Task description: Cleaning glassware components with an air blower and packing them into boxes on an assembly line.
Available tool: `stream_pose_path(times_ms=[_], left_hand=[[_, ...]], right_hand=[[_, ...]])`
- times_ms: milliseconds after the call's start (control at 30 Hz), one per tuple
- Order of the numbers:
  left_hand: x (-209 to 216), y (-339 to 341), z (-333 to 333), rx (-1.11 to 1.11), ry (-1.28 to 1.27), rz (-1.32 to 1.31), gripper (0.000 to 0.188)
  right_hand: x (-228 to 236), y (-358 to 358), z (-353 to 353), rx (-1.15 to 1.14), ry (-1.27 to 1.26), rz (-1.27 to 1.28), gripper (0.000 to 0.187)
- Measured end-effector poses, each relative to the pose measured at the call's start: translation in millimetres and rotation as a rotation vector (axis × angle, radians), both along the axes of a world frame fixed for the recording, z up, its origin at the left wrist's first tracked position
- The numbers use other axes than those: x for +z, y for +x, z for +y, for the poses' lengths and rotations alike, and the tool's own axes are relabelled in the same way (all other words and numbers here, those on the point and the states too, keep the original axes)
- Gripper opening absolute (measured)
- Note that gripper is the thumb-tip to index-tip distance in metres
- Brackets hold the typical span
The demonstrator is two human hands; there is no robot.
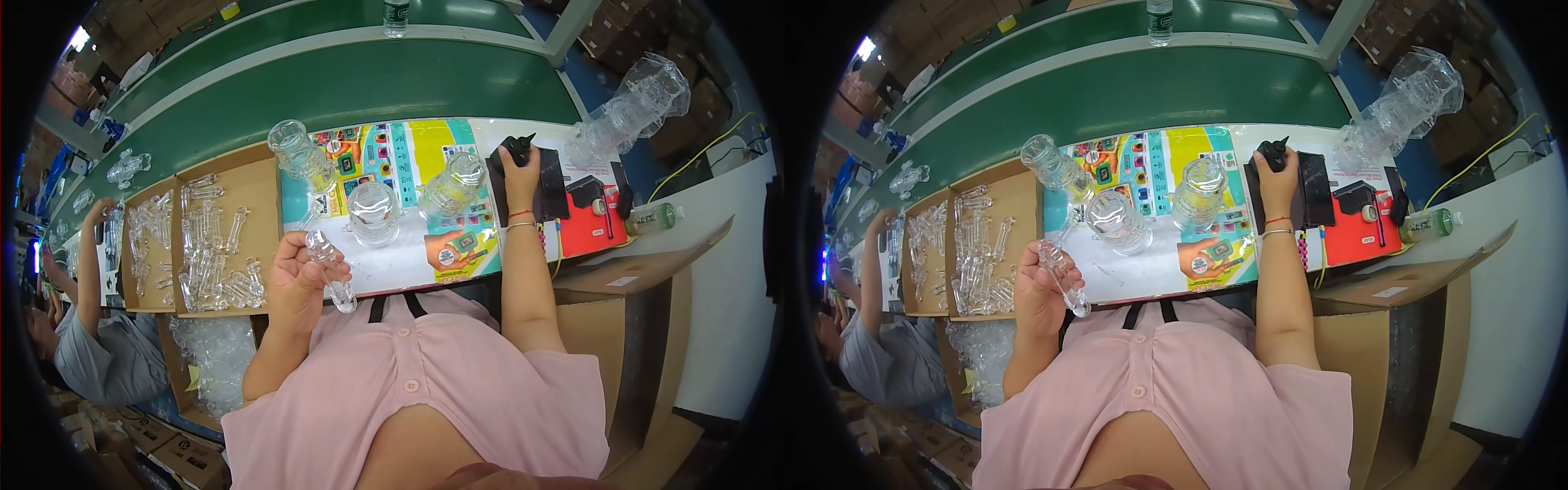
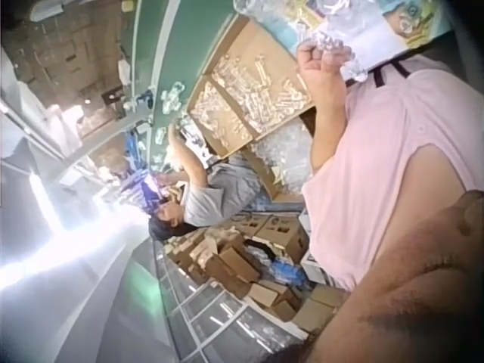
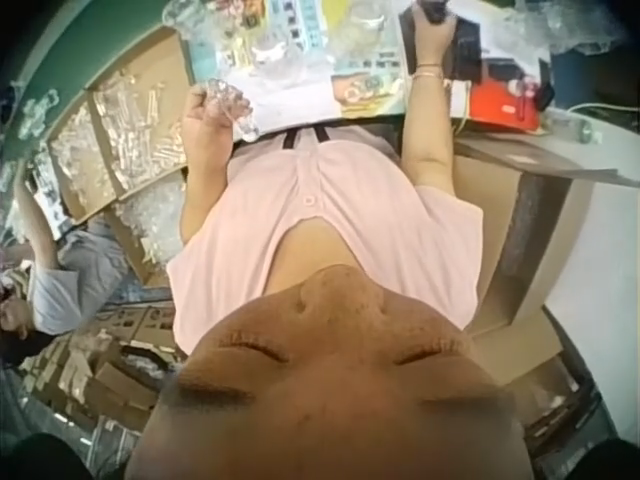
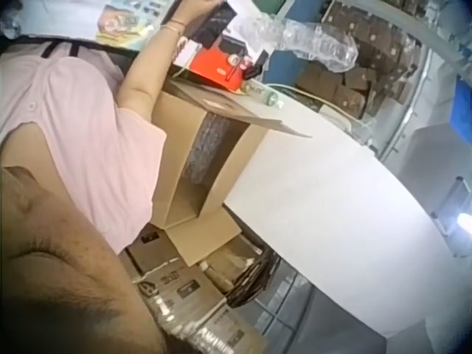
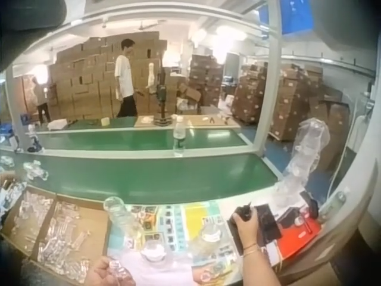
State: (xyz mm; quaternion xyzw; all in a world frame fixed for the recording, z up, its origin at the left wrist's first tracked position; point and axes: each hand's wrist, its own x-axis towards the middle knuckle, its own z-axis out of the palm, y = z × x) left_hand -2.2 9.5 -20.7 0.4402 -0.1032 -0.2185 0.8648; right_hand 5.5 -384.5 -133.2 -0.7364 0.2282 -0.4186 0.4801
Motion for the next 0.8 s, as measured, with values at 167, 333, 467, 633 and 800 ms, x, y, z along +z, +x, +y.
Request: stream_pose_path(times_ms=[167, 333, 467, 633, 800], left_hand=[[-2, 1, -2, -0.065, -0.025, 0.084, 0.050], [-7, -2, -11, -0.363, -0.121, 0.175, 0.040], [-15, -9, -26, -0.503, -0.151, 0.178, 0.036], [-18, -10, -23, -0.440, 0.046, 0.036, 0.033], [-61, 19, -32, 0.428, 0.481, -0.764, 0.067]], right_hand=[[57, -24, 42, -0.146, -0.216, -0.581, 0.030], [123, -67, 134, 0.603, -0.342, -0.698, 0.032], [124, -65, 176, 1.227, -0.119, -0.211, 0.043], [103, -67, 175, 1.276, -0.043, -0.262, 0.039], [115, -72, 161, 0.916, 0.479, -0.464, 0.044]])
